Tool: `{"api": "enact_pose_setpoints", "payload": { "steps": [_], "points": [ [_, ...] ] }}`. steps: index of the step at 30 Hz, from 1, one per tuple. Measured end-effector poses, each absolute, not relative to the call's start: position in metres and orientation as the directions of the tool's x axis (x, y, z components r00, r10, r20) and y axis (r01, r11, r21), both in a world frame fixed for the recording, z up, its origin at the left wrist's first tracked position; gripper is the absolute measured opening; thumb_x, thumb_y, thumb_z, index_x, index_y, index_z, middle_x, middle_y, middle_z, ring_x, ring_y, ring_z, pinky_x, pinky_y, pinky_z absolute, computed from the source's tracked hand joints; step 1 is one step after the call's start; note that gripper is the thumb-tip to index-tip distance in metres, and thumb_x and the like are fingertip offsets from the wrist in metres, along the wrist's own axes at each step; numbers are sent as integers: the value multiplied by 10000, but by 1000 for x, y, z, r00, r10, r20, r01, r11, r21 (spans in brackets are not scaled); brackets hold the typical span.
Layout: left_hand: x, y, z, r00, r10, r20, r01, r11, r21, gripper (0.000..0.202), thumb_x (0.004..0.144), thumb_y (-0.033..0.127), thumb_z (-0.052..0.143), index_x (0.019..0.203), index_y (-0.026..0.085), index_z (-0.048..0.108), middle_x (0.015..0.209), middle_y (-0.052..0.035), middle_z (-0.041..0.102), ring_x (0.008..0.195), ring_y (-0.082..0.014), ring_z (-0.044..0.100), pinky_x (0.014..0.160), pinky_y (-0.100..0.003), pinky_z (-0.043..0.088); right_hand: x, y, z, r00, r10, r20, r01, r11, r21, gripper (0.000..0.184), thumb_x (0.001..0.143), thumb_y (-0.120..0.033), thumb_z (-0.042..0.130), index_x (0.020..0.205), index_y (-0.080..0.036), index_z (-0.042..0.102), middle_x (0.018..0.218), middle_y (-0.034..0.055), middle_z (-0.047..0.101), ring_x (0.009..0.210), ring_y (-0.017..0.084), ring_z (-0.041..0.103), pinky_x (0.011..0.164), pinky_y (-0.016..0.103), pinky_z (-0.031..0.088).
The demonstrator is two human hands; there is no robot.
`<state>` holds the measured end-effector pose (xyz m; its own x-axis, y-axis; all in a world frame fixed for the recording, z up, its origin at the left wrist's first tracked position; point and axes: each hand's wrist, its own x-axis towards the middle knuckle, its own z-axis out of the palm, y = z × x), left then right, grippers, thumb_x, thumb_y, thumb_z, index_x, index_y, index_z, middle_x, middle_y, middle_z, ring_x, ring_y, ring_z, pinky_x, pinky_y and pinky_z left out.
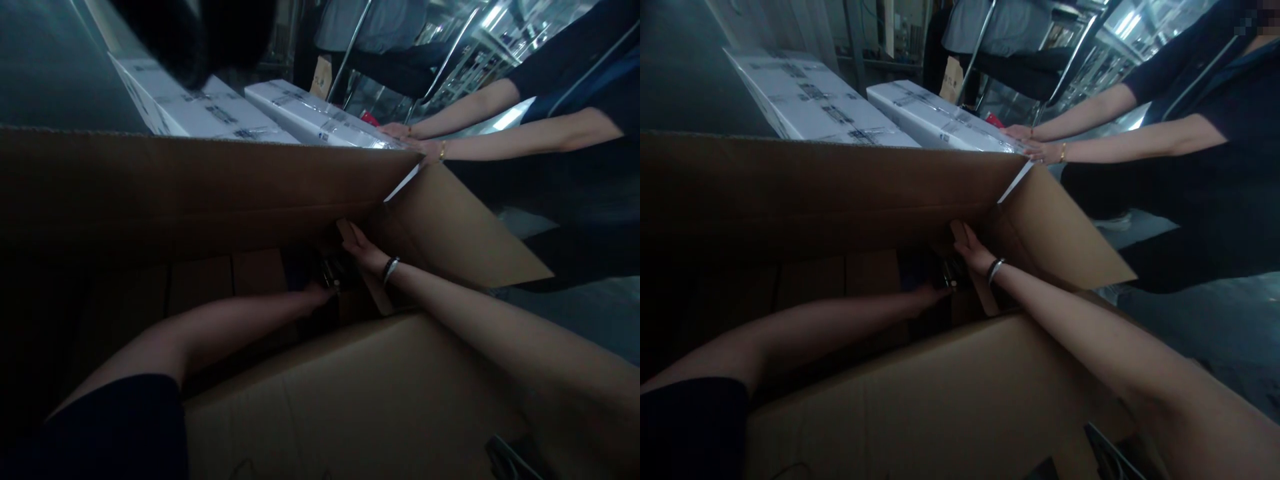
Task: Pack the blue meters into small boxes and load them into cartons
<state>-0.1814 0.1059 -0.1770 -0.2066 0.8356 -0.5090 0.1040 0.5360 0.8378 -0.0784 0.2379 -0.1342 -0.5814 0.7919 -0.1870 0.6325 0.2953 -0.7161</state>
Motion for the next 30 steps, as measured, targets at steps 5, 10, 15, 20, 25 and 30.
{"api": "enact_pose_setpoints", "payload": {
  "steps": [5, 10, 15, 20, 25, 30],
  "points": [
    [-153, 114, -193, -149, 814, -562, 202, 581, 789, 524, 808, 232, 525, 1286, 100, 354, 1235, -192, 507, 1086, -271, 528, 845, -372, 476, -80, 253, -141, -525, 839, -143, 630, 270, -728, 805, 672, -222, 495, 1377, -65, 139, 1422, 118, 235, 1317, 178, 205, 1104, 320, 152],
    [-162, 118, -186, -264, 880, -395, 340, 468, 815, 664, 816, 271, 503, 1357, 61, 179, 1384, -218, 299, 1265, -276, 319, 999, -404, 338, -83, 252, -144, -564, 802, -195, 669, 305, -678, 815, 681, -283, 539, 1375, -79, 163, 1379, 137, 316, 1273, 229, 303, 1083, 393, 206],
    [-183, 145, -174, 30, 997, 74, 828, -67, 557, 987, 668, 539, 599, 1370, 20, 139, 1444, -213, 131, 1336, -311, 53, 1086, -442, 77, -78, 255, -133, -528, 839, -132, 652, 301, -695, 725, 711, -271, 494, 1342, -31, 228, 1363, 145, 337, 1265, 206, 314, 1077, 346, 222],
    [-175, 159, -181, 162, 976, -147, 921, -96, 378, 902, 678, 422, 600, 1362, 5, 186, 1441, -211, 143, 1331, -325, 72, 1082, -432, 50, -88, 233, -137, -573, 785, -236, 754, 392, -527, 683, 823, -314, 369, 1379, -10, 114, 1417, 171, 224, 1317, 203, 200, 1086, 356, 189],
    [-188, 133, -190, -133, 975, -176, 896, 194, 400, 865, 706, 374, 560, 1360, -25, 159, 1443, -226, 106, 1331, -331, 38, 1081, -434, 100, -109, 203, -151, -478, 808, -345, 878, 455, -150, 700, 805, -223, 404, 1413, -139, 66, 1463, 130, 60, 1335, 305, 46, 1051, 519, 177],
    [-214, 123, -206, -147, 947, -285, 832, 274, 483, 722, 776, 381, 481, 1335, -9, 241, 1403, -220, 259, 1315, -324, 165, 1062, -407, 186, -114, 196, -158, -416, 823, -388, 903, 426, -64, 704, 820, -238, 399, 1415, -205, 25, 1465, 134, 0, 1316, 380, 58, 965, 622, 223]
  ]
}}
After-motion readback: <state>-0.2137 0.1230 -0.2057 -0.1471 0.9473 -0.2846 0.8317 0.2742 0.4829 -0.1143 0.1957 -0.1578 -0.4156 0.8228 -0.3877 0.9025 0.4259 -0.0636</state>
